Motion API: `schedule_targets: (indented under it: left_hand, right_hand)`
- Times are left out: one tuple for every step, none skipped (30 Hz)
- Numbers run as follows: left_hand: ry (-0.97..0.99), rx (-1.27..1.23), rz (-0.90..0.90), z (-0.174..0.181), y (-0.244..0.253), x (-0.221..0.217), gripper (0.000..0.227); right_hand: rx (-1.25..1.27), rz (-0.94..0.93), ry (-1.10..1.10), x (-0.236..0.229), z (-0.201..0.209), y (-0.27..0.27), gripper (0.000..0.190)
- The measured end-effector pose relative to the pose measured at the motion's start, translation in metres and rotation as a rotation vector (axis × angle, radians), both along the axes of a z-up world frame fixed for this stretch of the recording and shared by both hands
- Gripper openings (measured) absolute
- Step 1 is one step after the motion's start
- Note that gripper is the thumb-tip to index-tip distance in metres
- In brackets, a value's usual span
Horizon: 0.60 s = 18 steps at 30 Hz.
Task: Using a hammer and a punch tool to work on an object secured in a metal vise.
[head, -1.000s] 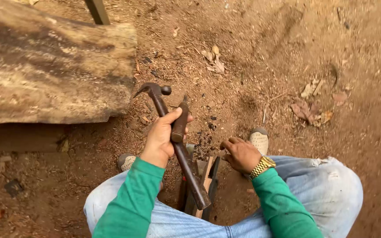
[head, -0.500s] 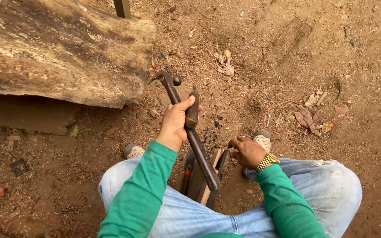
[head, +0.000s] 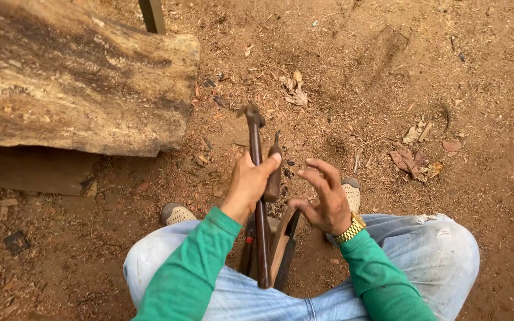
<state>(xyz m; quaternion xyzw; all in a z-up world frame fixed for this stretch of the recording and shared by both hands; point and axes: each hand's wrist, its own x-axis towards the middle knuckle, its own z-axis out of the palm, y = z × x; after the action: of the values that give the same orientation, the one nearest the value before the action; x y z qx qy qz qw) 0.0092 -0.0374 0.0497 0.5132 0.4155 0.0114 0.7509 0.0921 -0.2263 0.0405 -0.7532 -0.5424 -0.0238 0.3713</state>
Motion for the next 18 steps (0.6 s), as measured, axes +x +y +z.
schedule_targets:
  left_hand:
    - [-0.003,0.002,-0.013,-0.003,-0.01,-0.002,0.028]
    - [-0.004,-0.004,-0.05,-0.006,-0.02,-0.003,0.026]
    - [0.001,-0.013,-0.09,-0.01,-0.031,-0.007,0.025]
    - [0.003,-0.014,-0.106,-0.019,-0.037,-0.008,0.025]
    - [-0.082,-0.09,-0.093,-0.027,-0.043,-0.009,0.024]
    - [-0.166,-0.168,-0.08,-0.035,-0.049,-0.011,0.023]
    - [-0.159,-0.175,-0.092,-0.034,-0.051,-0.012,0.023]
    - [-0.193,-0.183,-0.1,-0.032,-0.051,-0.013,0.024]
    - [-0.231,-0.188,-0.101,-0.03,-0.051,-0.014,0.026]
    - [-0.229,-0.191,-0.104,-0.018,-0.047,-0.011,0.026]
    - [-0.099,-0.147,-0.158,-0.005,-0.042,-0.008,0.029]
    - [0.03,-0.102,-0.212,0.007,-0.038,-0.005,0.032]
    - [0.029,-0.101,-0.215,0.008,-0.032,-0.004,0.032]
    - [0.033,-0.088,-0.238,0.01,-0.026,-0.004,0.035]
    - [0.04,-0.075,-0.261,0.011,-0.021,-0.004,0.038]
    - [0.041,-0.074,-0.264,0.011,-0.018,-0.004,0.038]
    - [0.015,-0.031,-0.229,0.01,-0.015,-0.006,0.037]
    - [-0.011,0.011,-0.195,0.01,-0.012,-0.007,0.037]
  right_hand:
    - [0.002,-0.013,-0.003,-0.002,0.004,0.002,0.06]
    - [0.054,0.049,-0.018,-0.003,0.007,0.003,0.058]
    - [0.102,0.109,-0.029,-0.006,0.01,0.003,0.055]
    - [0.101,0.094,-0.027,-0.007,0.013,0.003,0.055]
    - [0.107,0.129,-0.028,-0.007,0.016,0.002,0.049]
    - [0.114,0.164,-0.03,-0.008,0.019,0.002,0.043]
    - [0.108,0.151,-0.024,-0.009,0.017,-0.002,0.043]
    - [0.126,0.146,-0.008,-0.011,0.015,-0.005,0.04]
    - [0.148,0.15,0.005,-0.011,0.014,-0.006,0.037]
    - [0.145,0.145,0.008,-0.014,0.013,-0.005,0.037]
    - [0.238,0.106,0.15,-0.017,0.012,-0.004,0.034]
    - [0.33,0.065,0.293,-0.021,0.011,-0.003,0.033]
    - [0.332,0.062,0.291,-0.021,0.013,-0.004,0.033]
    - [0.44,0.043,0.575,-0.022,0.015,-0.004,0.034]
    - [0.547,0.023,0.863,-0.023,0.017,-0.005,0.036]
    - [0.549,0.021,0.863,-0.023,0.011,-0.008,0.036]
    - [0.558,0.055,1.067,-0.025,0.006,-0.011,0.033]
    - [0.563,0.091,1.271,-0.026,0.0,-0.014,0.03]
